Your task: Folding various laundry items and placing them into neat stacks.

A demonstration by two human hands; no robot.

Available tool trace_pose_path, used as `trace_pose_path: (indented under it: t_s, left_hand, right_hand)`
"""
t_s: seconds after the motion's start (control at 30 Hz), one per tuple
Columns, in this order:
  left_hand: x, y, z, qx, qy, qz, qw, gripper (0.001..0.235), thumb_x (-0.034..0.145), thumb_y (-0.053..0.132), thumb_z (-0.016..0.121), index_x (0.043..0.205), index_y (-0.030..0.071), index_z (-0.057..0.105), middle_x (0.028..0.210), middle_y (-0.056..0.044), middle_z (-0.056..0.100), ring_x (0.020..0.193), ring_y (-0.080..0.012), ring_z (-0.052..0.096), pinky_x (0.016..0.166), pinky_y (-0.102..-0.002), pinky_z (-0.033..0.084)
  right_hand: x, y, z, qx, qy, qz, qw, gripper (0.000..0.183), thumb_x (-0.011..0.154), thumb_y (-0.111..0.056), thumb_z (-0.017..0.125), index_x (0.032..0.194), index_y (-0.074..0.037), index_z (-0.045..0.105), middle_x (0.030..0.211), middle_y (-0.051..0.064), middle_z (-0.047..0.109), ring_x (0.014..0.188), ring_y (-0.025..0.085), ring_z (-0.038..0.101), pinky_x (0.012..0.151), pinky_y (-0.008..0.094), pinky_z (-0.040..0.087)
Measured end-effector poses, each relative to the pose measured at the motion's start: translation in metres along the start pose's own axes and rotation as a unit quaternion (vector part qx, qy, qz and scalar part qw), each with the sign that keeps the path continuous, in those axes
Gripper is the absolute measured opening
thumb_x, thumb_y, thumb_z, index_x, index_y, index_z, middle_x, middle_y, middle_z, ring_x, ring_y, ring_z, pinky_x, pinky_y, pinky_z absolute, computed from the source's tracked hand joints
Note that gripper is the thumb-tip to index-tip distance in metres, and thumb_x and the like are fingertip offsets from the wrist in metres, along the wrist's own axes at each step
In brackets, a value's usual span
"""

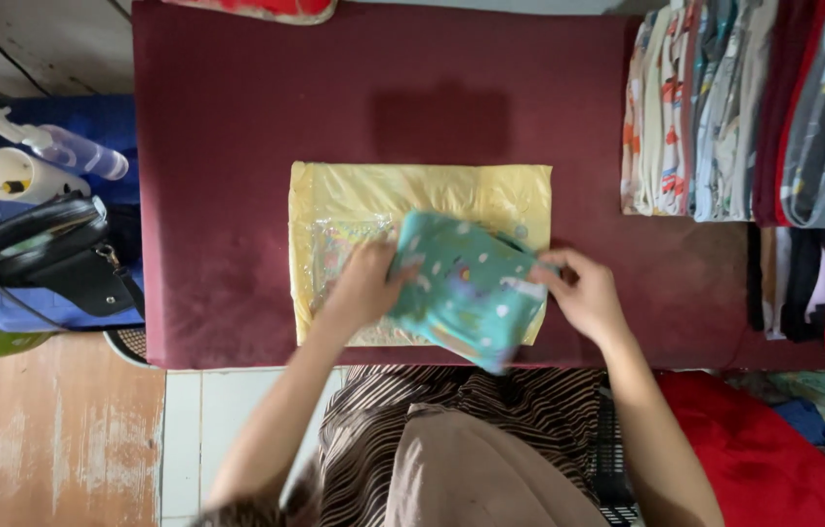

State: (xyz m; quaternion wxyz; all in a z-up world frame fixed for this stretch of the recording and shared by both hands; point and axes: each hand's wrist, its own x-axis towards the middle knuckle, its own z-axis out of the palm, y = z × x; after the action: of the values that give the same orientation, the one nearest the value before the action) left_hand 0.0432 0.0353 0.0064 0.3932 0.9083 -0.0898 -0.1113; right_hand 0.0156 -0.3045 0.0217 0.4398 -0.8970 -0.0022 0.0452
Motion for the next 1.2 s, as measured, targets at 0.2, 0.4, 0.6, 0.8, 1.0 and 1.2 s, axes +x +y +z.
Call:
trace_pose_path:
  t_s: [0.2,0.4,0.6,0.8,1.0,1.2]
  left_hand:
    - [0.147,0.062,-0.028,0.064,-0.237,0.103,0.964,0.036,0.085,0.033,0.076,0.111,0.007,0.074,0.109,-0.019,0.076,0.105,-0.0339,0.073,0.092,-0.044,0.056]
    - [0.179,0.071,-0.013,0.112,-0.277,0.152,0.942,0.053,0.077,0.038,0.087,0.115,0.004,0.071,0.116,-0.021,0.071,0.11,-0.037,0.067,0.091,-0.045,0.054]
    - [0.157,0.065,-0.029,0.051,-0.231,0.108,0.966,0.042,0.081,0.034,0.081,0.11,0.004,0.074,0.109,-0.018,0.074,0.102,-0.0333,0.072,0.087,-0.044,0.056]
    - [0.124,0.094,-0.048,0.037,-0.165,0.06,0.984,0.036,0.093,0.031,0.072,0.121,0.009,0.069,0.11,-0.015,0.074,0.103,-0.0316,0.07,0.09,-0.044,0.054]
    - [0.088,0.048,0.053,0.476,0.128,0.31,0.813,0.061,0.11,0.016,0.063,0.167,0.022,0.044,0.166,-0.004,0.042,0.153,-0.0218,0.037,0.135,-0.046,0.029]
    - [0.041,0.094,0.055,0.272,0.044,0.241,0.93,0.075,0.099,0.067,0.045,0.162,0.031,0.029,0.171,-0.007,0.01,0.156,-0.0414,0.01,0.117,-0.077,0.017]
  right_hand:
    - [-0.071,0.01,0.041,0.143,-0.001,0.13,0.981,0.022,0.093,-0.021,0.074,0.103,-0.001,0.073,0.087,0.004,0.077,0.07,0.006,0.064,0.061,0.023,0.048]
    - [-0.09,0.012,0.064,0.242,0.056,0.165,0.954,0.022,0.092,-0.013,0.075,0.108,0.001,0.07,0.093,0.007,0.076,0.08,0.007,0.065,0.071,0.022,0.05]
    - [-0.093,-0.01,0.05,0.235,0.03,0.169,0.957,0.024,0.091,-0.01,0.074,0.111,0.001,0.068,0.097,0.008,0.078,0.084,0.01,0.068,0.075,0.024,0.052]
    - [-0.094,-0.018,0.055,0.255,0.084,0.132,0.954,0.023,0.094,-0.009,0.071,0.113,0.003,0.065,0.098,0.008,0.078,0.089,0.01,0.071,0.077,0.024,0.054]
    - [-0.106,-0.002,0.072,0.16,0.146,0.109,0.97,0.034,0.096,-0.01,0.072,0.126,0.003,0.061,0.122,0.019,0.069,0.086,0.018,0.063,0.073,0.029,0.05]
    - [-0.088,-0.022,0.084,-0.268,0.166,-0.145,0.938,0.052,0.095,-0.022,0.064,0.143,-0.005,0.054,0.159,0.019,0.037,0.145,0.044,0.035,0.113,0.054,0.031]
